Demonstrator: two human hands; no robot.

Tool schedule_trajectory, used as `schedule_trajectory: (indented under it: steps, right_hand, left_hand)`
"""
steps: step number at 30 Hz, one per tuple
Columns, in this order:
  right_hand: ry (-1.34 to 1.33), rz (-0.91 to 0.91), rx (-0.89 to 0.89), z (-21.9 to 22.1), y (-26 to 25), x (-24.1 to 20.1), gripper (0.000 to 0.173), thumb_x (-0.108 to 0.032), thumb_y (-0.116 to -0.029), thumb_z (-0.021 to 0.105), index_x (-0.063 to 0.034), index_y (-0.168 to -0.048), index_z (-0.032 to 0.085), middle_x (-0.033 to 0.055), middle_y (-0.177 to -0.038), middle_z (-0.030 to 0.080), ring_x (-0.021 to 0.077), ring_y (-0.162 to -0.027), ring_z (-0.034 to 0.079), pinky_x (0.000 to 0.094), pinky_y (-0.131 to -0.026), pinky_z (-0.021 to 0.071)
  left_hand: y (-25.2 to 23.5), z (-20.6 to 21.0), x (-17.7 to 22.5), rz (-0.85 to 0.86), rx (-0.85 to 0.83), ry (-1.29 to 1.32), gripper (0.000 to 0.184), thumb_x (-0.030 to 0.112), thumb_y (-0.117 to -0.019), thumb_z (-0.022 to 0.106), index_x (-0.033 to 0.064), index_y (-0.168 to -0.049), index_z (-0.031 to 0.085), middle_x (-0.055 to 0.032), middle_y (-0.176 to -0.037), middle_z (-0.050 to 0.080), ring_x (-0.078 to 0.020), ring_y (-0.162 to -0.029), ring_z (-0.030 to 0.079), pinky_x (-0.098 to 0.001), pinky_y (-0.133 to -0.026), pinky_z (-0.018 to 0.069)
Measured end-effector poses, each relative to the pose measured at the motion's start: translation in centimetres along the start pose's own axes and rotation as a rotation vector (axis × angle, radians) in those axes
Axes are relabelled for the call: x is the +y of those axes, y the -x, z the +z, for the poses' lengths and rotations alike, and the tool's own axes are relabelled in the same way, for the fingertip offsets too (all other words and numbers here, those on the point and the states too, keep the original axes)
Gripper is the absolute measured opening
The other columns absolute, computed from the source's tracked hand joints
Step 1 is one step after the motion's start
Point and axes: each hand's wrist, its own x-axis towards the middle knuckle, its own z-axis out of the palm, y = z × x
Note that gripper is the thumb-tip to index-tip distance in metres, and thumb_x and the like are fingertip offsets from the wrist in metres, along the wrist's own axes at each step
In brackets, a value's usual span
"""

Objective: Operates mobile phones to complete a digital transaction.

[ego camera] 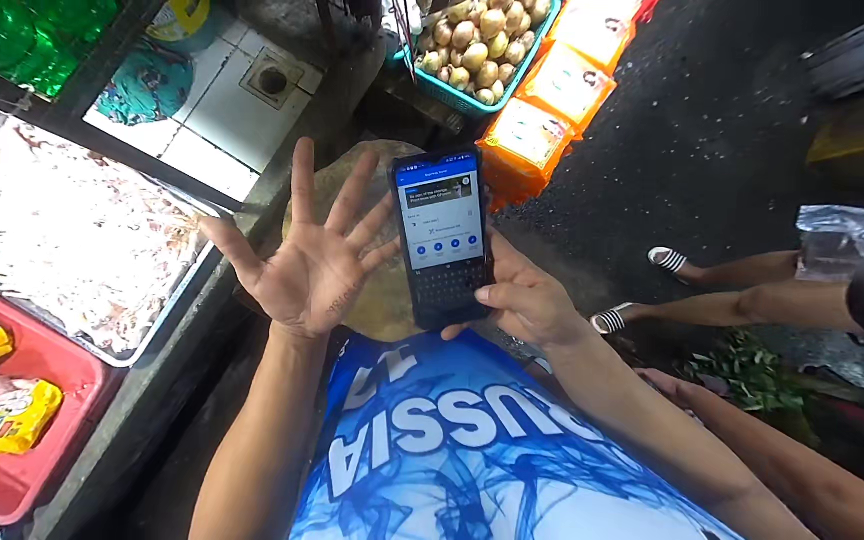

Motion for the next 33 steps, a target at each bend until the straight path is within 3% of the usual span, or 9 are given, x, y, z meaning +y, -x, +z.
schedule_trajectory:
  steps: [13, 16, 22, 33]
  right_hand:
    - [-0.01, 0.001, -0.014, 0.19, 0.14, -0.06, 0.07, 0.001, -0.0911, 0.048, -0.0221, -0.154, 0.027, 0.0127, -0.135, 0.059, 0.0316, -0.111, 0.069, 0.0483, -0.077, 0.0646]
    - [0.007, -0.002, -0.02, 0.34, 0.24, -0.3, 0.069, -0.002, -0.092, 0.051, -0.0226, -0.154, 0.028, 0.0123, -0.136, 0.059, 0.0314, -0.111, 0.069, 0.0476, -0.077, 0.0648]
    - [0.027, -0.014, -0.01, 0.58, 0.36, -0.31, 0.071, -0.002, -0.0908, 0.053, -0.023, -0.154, 0.028, 0.0105, -0.136, 0.059, 0.0307, -0.113, 0.068, 0.049, -0.076, 0.0652]
    - [0.047, -0.027, -0.012, 0.52, 0.33, -0.37, 0.069, -0.004, -0.0912, 0.053, -0.0214, -0.153, 0.029, 0.0109, -0.136, 0.059, 0.0306, -0.114, 0.068, 0.0489, -0.076, 0.0651]
  left_hand:
    - [0.33, 0.07, 0.02, 0.01, -0.007, 0.013, 0.092, 0.091, -0.0812, 0.011, 0.048, -0.161, -0.003, -0.0072, -0.171, 0.014, -0.0417, -0.149, 0.033, -0.0639, -0.102, 0.0475]
    - [0.32, 0.26, -0.12, 0.024, 0.004, -0.01, 0.091, 0.091, -0.0819, 0.014, 0.0484, -0.161, 0.001, -0.0069, -0.17, 0.02, -0.0411, -0.147, 0.037, -0.062, -0.099, 0.0502]
    - [0.08, 0.02, 0.11, 0.018, -0.031, 0.032, 0.094, 0.092, -0.0796, 0.019, 0.0487, -0.161, -0.002, -0.0116, -0.17, 0.017, -0.0466, -0.149, 0.03, -0.0681, -0.106, 0.0417]
    - [-0.06, -0.03, 0.04, 0.01, -0.028, 0.056, 0.096, 0.092, -0.0782, 0.013, 0.0475, -0.16, -0.007, -0.012, -0.171, 0.01, -0.0468, -0.151, 0.026, -0.0692, -0.106, 0.0403]
